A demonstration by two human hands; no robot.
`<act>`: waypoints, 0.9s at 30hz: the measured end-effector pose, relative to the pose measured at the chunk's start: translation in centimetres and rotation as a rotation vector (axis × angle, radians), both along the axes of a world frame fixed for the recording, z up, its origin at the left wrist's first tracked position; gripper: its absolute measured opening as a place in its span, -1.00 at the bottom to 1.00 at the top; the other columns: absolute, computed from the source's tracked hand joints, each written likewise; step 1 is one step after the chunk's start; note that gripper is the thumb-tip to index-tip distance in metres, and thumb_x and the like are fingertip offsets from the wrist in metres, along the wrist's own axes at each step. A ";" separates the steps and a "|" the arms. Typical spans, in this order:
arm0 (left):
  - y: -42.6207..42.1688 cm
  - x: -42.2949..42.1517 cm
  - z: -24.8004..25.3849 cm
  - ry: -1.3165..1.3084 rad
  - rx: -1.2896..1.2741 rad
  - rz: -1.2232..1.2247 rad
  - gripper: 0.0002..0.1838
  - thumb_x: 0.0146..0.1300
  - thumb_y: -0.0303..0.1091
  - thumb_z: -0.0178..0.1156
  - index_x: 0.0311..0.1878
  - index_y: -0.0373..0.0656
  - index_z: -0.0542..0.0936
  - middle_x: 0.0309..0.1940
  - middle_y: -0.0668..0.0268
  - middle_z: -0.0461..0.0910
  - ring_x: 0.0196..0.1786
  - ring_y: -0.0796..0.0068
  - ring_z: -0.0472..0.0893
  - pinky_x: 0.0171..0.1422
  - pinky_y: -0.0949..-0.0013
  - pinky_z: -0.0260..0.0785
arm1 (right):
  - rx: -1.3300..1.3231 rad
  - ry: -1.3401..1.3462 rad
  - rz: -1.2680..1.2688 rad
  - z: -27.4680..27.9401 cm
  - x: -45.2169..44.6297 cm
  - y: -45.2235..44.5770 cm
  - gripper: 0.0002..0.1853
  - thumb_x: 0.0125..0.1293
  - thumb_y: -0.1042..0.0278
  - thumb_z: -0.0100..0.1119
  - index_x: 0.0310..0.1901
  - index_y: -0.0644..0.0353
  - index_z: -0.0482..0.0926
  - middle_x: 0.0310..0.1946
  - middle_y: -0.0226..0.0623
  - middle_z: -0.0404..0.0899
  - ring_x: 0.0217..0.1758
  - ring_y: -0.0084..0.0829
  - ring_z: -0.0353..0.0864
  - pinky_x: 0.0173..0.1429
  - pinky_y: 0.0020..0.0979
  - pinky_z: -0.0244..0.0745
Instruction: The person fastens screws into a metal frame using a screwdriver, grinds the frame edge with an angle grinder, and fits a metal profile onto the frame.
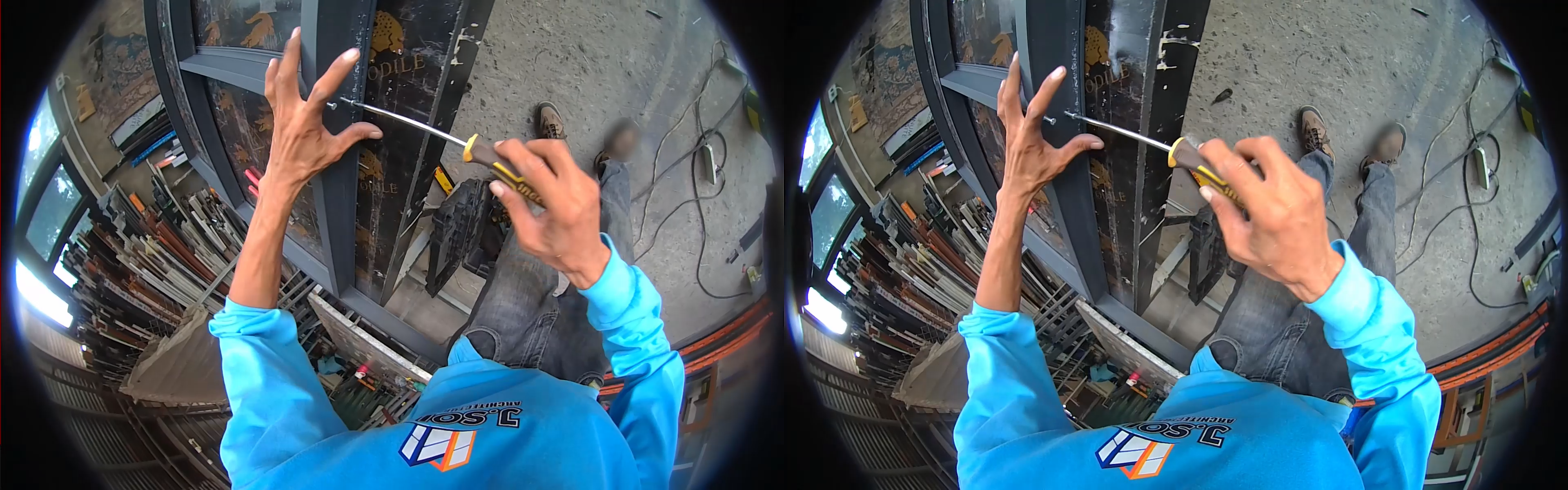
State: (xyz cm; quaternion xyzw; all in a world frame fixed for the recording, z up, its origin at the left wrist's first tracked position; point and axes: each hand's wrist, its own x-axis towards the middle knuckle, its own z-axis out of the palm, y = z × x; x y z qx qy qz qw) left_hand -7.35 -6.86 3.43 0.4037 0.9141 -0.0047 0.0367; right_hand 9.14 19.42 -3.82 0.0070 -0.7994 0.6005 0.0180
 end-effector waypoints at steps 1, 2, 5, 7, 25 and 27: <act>0.0 0.1 -0.5 -0.109 0.073 -0.002 0.15 -0.34 0.23 0.52 0.39 0.12 0.23 0.40 0.01 0.09 0.37 -0.02 0.22 0.39 0.03 0.11 | -0.005 -0.004 0.005 0.1 -0.4 0.3 -0.54 -0.02 0.51 0.38 0.00 0.12 0.56 -0.26 -0.23 0.49 -0.36 -0.27 0.59 -0.34 -0.33 0.51; 0.2 0.3 -1.0 -0.111 0.077 0.003 0.15 -0.34 0.23 0.52 0.39 0.12 0.23 0.40 0.01 0.09 0.37 -0.02 0.22 0.39 0.03 0.11 | -0.007 -0.007 0.008 0.2 -0.6 0.5 -0.55 -0.02 0.52 0.38 -0.01 0.13 0.57 -0.27 -0.22 0.49 -0.37 -0.27 0.58 -0.34 -0.32 0.50; 0.7 0.9 -1.7 -0.042 0.184 0.121 0.25 -0.39 0.15 0.56 0.43 0.08 0.11 0.31 0.12 0.32 0.37 0.14 0.27 0.37 0.13 0.14 | -0.014 -0.045 -0.005 0.5 0.1 -0.3 -0.54 -0.03 0.54 0.38 -0.01 0.15 0.57 -0.28 -0.22 0.48 -0.37 -0.26 0.58 -0.33 -0.32 0.50; 0.8 0.8 -2.2 -0.026 0.186 0.102 0.25 -0.38 0.17 0.55 0.44 0.08 0.09 0.28 0.14 0.35 0.35 0.16 0.28 0.35 0.13 0.14 | -0.044 -0.077 -0.009 0.5 0.3 -0.5 -0.55 -0.02 0.54 0.38 -0.01 0.17 0.57 -0.29 -0.21 0.48 -0.37 -0.25 0.58 -0.32 -0.32 0.50; 0.0 1.3 -2.3 -0.009 0.183 -0.057 -0.75 -0.16 -0.16 0.51 -0.32 0.24 0.72 0.47 0.18 0.05 0.43 0.14 0.16 0.21 0.15 0.10 | -0.800 -0.961 0.126 2.2 -1.5 1.5 -0.52 0.22 0.32 0.32 0.15 0.23 0.47 -0.35 -0.37 0.48 -0.55 -0.61 0.41 -0.57 -0.52 0.26; 0.4 1.6 -2.0 -0.010 0.153 -0.048 -0.75 -0.16 -0.19 0.51 -0.33 0.23 0.71 0.44 0.24 0.10 0.42 0.14 0.17 0.22 0.14 0.10 | -0.219 -0.208 0.075 0.8 -0.5 0.6 -0.47 0.09 0.33 0.41 0.13 0.17 0.49 -0.36 -0.30 0.47 -0.50 -0.50 0.45 -0.47 -0.47 0.31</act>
